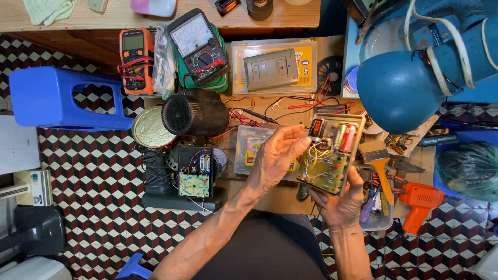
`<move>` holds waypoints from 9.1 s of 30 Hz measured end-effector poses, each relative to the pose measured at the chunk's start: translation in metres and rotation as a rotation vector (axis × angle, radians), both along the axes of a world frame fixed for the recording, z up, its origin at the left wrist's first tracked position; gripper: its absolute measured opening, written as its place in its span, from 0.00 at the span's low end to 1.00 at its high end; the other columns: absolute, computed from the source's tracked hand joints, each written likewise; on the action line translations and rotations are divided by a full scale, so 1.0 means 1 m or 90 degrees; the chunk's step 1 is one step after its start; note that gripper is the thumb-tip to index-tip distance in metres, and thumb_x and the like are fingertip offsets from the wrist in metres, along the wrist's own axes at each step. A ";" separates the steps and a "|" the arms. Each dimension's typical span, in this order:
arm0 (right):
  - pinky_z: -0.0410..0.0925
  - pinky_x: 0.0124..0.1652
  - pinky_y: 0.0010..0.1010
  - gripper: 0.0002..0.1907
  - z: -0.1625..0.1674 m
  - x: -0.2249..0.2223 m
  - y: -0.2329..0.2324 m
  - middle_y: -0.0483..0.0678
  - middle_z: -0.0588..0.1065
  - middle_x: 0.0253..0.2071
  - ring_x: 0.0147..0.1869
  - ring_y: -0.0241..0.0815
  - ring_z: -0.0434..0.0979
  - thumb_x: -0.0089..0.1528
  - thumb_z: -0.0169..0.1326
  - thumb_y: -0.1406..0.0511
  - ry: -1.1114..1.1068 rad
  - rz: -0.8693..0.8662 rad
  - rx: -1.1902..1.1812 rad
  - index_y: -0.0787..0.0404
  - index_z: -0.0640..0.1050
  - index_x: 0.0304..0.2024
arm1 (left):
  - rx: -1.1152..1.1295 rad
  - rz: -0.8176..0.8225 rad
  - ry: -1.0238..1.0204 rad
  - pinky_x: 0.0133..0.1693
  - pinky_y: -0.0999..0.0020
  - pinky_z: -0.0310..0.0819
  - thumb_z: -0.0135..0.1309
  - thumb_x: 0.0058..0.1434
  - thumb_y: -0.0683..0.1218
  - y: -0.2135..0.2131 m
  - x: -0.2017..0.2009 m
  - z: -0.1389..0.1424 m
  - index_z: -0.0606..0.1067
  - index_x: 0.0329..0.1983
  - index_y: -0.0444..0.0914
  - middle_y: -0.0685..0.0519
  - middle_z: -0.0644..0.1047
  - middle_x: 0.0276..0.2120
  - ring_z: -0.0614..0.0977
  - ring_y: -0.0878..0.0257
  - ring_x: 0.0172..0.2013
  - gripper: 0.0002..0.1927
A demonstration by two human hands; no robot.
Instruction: The person cleans a small analog meter using a brush and a screwdriver. They brush the face and edges of the meter, then use the screwdriver to scrape or adjust parts of the meter's surface.
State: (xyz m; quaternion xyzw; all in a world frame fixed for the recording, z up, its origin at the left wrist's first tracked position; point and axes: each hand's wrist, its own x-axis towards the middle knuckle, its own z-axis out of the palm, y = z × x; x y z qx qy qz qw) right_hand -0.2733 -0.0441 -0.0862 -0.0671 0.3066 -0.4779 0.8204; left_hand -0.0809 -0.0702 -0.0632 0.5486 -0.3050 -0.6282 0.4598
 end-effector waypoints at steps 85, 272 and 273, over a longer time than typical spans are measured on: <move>0.50 0.13 0.18 0.13 0.055 0.002 -0.021 0.49 0.76 0.32 0.14 0.25 0.55 0.66 0.52 0.64 0.505 0.127 0.080 0.69 0.78 0.46 | 0.032 -0.002 0.944 0.55 0.45 0.79 0.38 0.58 0.86 -0.002 0.016 -0.041 0.62 0.73 0.26 0.25 0.71 0.60 0.80 0.38 0.55 0.64; 0.77 0.49 0.27 0.10 0.098 0.028 -0.023 0.55 0.80 0.48 0.51 0.40 0.83 0.64 0.59 0.75 0.848 0.034 -0.531 0.69 0.76 0.47 | 0.041 0.112 0.211 0.69 0.59 0.64 0.77 0.43 0.52 0.020 -0.006 -0.025 0.50 0.74 0.37 0.46 0.68 0.63 0.70 0.56 0.66 0.62; 0.77 0.49 0.27 0.10 0.099 0.028 -0.023 0.54 0.80 0.48 0.51 0.40 0.83 0.64 0.59 0.75 0.850 0.033 -0.532 0.69 0.76 0.47 | 0.045 0.113 0.212 0.68 0.59 0.64 0.77 0.43 0.52 0.020 -0.006 -0.025 0.50 0.74 0.37 0.47 0.68 0.63 0.70 0.56 0.66 0.62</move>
